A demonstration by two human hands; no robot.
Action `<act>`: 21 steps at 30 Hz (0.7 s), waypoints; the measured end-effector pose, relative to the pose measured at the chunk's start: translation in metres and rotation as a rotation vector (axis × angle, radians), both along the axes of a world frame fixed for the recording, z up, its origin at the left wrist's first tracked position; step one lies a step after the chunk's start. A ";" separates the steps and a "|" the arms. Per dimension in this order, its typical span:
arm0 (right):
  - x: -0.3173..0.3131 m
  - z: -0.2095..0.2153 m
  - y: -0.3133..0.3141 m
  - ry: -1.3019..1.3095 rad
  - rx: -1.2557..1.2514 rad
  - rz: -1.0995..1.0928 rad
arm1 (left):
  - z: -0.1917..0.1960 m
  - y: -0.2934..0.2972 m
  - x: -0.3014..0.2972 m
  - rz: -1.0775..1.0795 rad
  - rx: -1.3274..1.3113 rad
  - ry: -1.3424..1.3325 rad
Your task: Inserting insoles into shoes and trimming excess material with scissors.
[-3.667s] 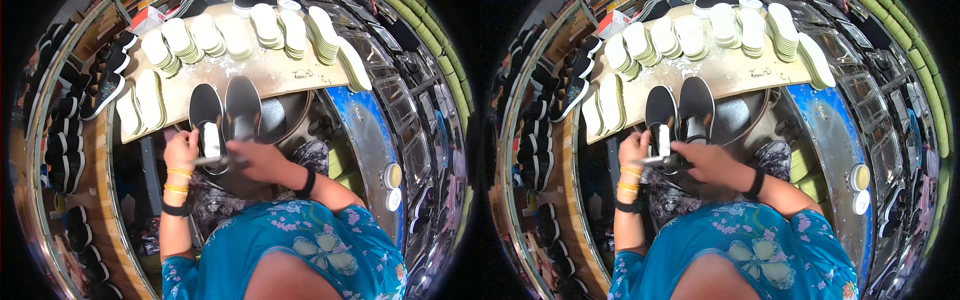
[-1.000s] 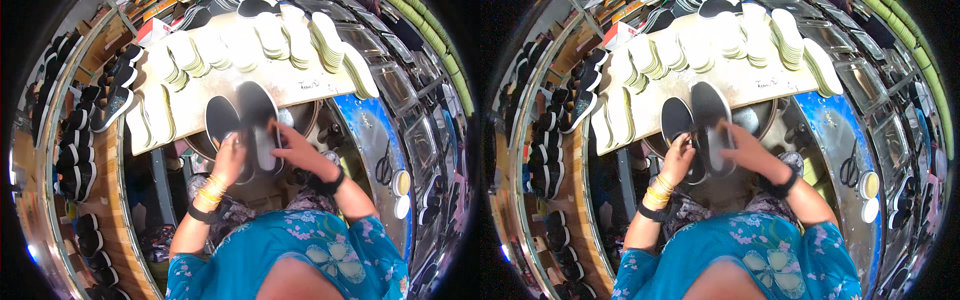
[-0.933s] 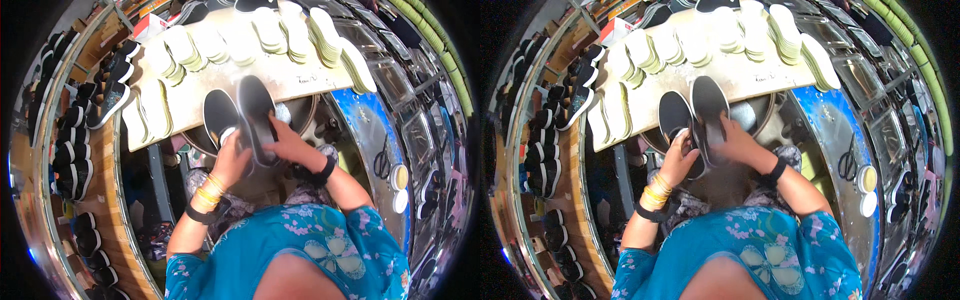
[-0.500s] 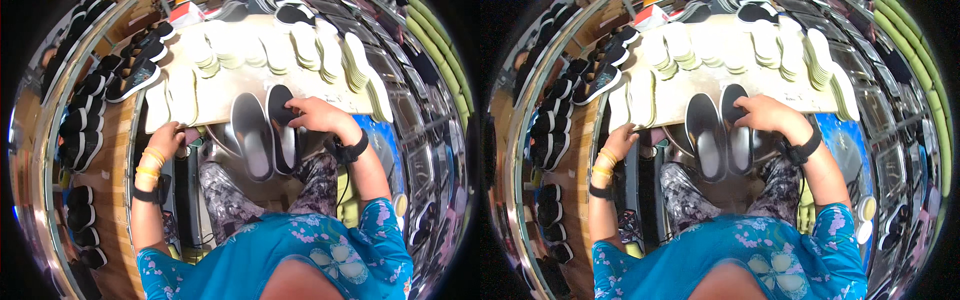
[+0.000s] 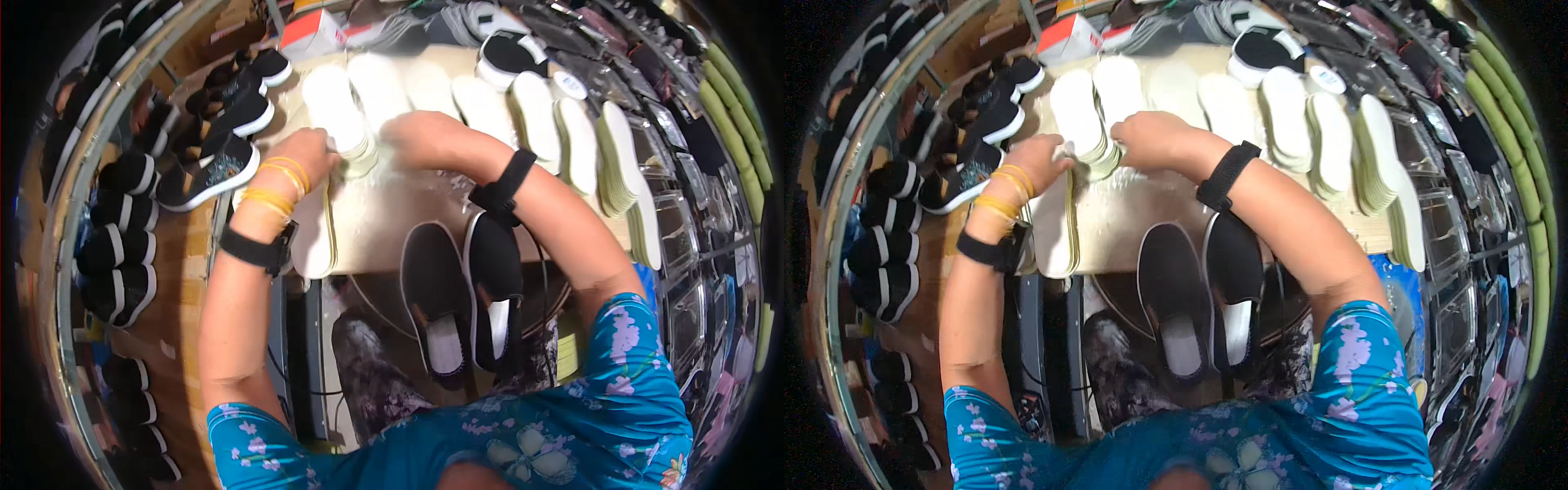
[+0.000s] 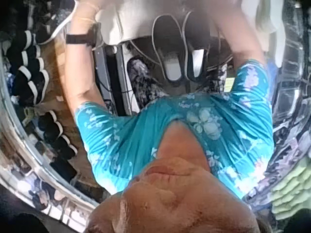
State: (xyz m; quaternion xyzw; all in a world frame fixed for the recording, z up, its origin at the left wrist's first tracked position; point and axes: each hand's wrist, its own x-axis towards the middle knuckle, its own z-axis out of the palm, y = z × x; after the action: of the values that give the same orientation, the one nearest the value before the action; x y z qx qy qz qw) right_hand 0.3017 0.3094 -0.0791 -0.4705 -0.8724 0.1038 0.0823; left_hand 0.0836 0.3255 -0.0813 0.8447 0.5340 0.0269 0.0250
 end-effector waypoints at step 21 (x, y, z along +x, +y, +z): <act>-0.156 -0.110 -0.090 0.016 0.502 0.476 | -0.086 -0.085 -0.139 0.049 -0.115 -0.137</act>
State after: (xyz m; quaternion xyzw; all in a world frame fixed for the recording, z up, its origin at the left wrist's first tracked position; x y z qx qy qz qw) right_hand 0.1455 0.2198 -0.1896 -0.2179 -0.9554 -0.0940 0.1757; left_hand -0.0553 0.2401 -0.1678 0.8246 0.5524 0.0542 0.1094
